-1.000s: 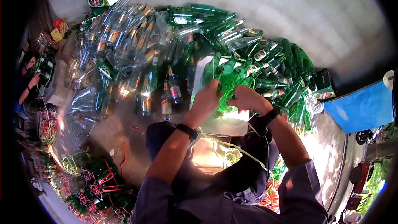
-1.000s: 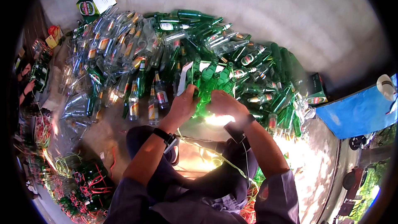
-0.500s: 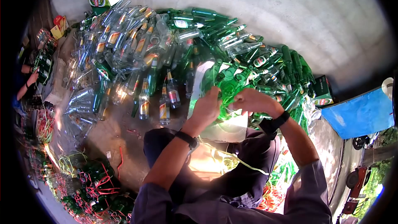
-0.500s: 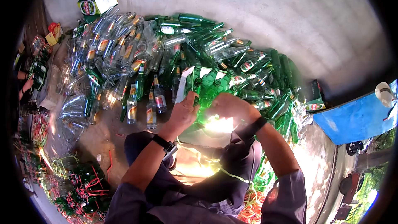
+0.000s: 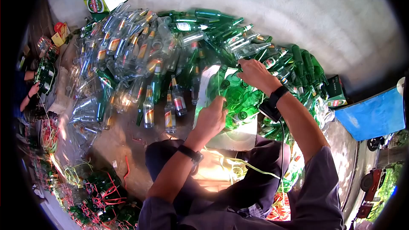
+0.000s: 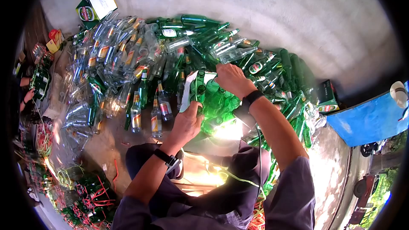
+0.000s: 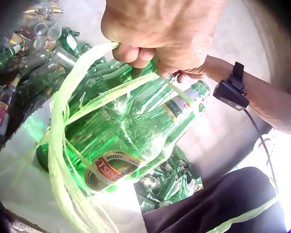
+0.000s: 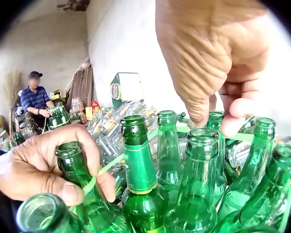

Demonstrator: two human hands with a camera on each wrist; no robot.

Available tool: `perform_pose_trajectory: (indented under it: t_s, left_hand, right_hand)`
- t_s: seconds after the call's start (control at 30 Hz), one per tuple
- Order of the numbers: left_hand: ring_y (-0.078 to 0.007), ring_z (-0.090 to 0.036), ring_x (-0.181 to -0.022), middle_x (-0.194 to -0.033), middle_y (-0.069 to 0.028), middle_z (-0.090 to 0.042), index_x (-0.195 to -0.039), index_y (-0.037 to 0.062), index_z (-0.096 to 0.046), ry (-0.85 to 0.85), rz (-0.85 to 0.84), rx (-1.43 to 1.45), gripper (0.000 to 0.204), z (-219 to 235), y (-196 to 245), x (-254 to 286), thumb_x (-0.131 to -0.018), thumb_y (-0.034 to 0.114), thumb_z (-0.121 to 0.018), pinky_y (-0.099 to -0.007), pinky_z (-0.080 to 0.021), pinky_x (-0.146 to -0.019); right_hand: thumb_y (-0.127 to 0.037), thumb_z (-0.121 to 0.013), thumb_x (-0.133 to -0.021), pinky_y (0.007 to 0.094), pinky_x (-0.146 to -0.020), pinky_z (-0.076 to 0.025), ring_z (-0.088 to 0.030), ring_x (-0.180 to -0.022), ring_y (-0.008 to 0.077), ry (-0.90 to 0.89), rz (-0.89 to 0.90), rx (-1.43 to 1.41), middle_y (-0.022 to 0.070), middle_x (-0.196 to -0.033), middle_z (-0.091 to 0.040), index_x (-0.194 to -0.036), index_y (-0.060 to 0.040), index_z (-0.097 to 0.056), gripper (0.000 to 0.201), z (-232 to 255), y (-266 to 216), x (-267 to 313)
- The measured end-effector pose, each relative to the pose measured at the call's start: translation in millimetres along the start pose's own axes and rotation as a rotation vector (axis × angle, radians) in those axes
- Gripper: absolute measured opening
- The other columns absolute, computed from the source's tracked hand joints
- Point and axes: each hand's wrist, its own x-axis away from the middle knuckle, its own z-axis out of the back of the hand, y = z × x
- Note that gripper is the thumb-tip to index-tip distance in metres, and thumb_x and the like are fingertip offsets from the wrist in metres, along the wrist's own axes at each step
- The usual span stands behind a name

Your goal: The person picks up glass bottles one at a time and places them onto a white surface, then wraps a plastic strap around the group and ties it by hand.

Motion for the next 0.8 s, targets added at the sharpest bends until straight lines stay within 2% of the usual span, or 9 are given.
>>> perform_pose_trajectory:
  t_s: [0.07,0.23,0.5,0.57,0.6,0.67,0.8]
  left_hand:
    - [-0.0401,-0.061,-0.063,-0.076,-0.0172,-0.06,-0.113,0.0065,-0.047,0.023,-0.008,0.017,0.033,-1,-1,-1,-0.086,0.005,-0.066,-0.0465,-0.046,-0.052]
    - [-0.0407,-0.061,-0.06,-0.072,-0.0181,-0.06,-0.112,0.0072,-0.047,0.034,0.009,0.043,0.033,0,1,-1,-0.085,0.003,-0.066,-0.0471,-0.045,-0.05]
    - [-0.0423,-0.062,-0.063,-0.074,-0.0192,-0.061,-0.113,0.009,-0.048,0.023,0.064,0.085,0.036,1,4,-2,-0.084,0.001,-0.067,-0.0474,-0.046,-0.052]
    - [-0.0429,-0.062,-0.065,-0.076,-0.0196,-0.062,-0.113,0.009,-0.047,0.02,0.061,0.07,0.036,1,4,-2,-0.085,0.002,-0.068,-0.0479,-0.047,-0.053]
    - [-0.0429,-0.062,-0.065,-0.076,-0.0196,-0.062,-0.113,0.009,-0.047,0.018,0.059,0.071,0.036,1,4,-2,-0.085,0.002,-0.068,-0.0479,-0.047,-0.053]
    - [-0.0414,-0.063,-0.067,-0.077,-0.0192,-0.061,-0.115,0.0103,-0.044,0.025,0.045,0.081,0.036,-1,3,-2,-0.087,0.004,-0.066,-0.0457,-0.048,-0.056]
    - [-0.0415,-0.064,-0.069,-0.079,-0.0198,-0.062,-0.115,0.0101,-0.044,0.021,0.058,0.07,0.036,-2,3,-3,-0.087,0.004,-0.066,-0.0456,-0.049,-0.057]
  right_hand:
    - [-0.023,-0.07,-0.084,0.0472,-0.08,-0.054,-0.068,-0.091,0.0404,-0.001,0.03,-0.003,0.0238,-0.093,-0.069,-0.09,0.0013,-0.067,0.025,-9,6,-4]
    - [-0.021,-0.072,-0.083,0.0465,-0.08,-0.054,-0.068,-0.089,0.0396,0.057,0.135,0.061,0.0233,-0.09,-0.068,-0.088,0.0011,-0.067,0.023,-19,16,-11]
    - [-0.022,-0.071,-0.081,0.048,-0.079,-0.054,-0.067,-0.085,0.0406,0.086,0.105,0.034,0.0242,-0.085,-0.067,-0.085,0.0034,-0.064,0.026,-22,19,-18]
    - [-0.02,-0.07,-0.08,0.0487,-0.079,-0.054,-0.067,-0.084,0.0415,0.176,0.135,0.028,0.0246,-0.085,-0.067,-0.085,0.0035,-0.064,0.024,-27,22,-20]
    - [-0.02,-0.07,-0.08,0.0487,-0.079,-0.054,-0.067,-0.084,0.0415,0.176,0.132,0.028,0.0246,-0.085,-0.067,-0.085,0.0035,-0.064,0.024,-26,21,-20]
    - [-0.017,-0.068,-0.079,0.0486,-0.081,-0.054,-0.067,-0.086,0.0419,0.107,0.006,-0.033,0.0257,-0.087,-0.067,-0.085,0.004,-0.065,0.022,-23,16,-23]
    - [-0.018,-0.068,-0.078,0.048,-0.083,-0.054,-0.068,-0.089,0.0417,0.104,-0.06,-0.055,0.0267,-0.09,-0.068,-0.088,0.0034,-0.067,0.023,-22,12,-22]
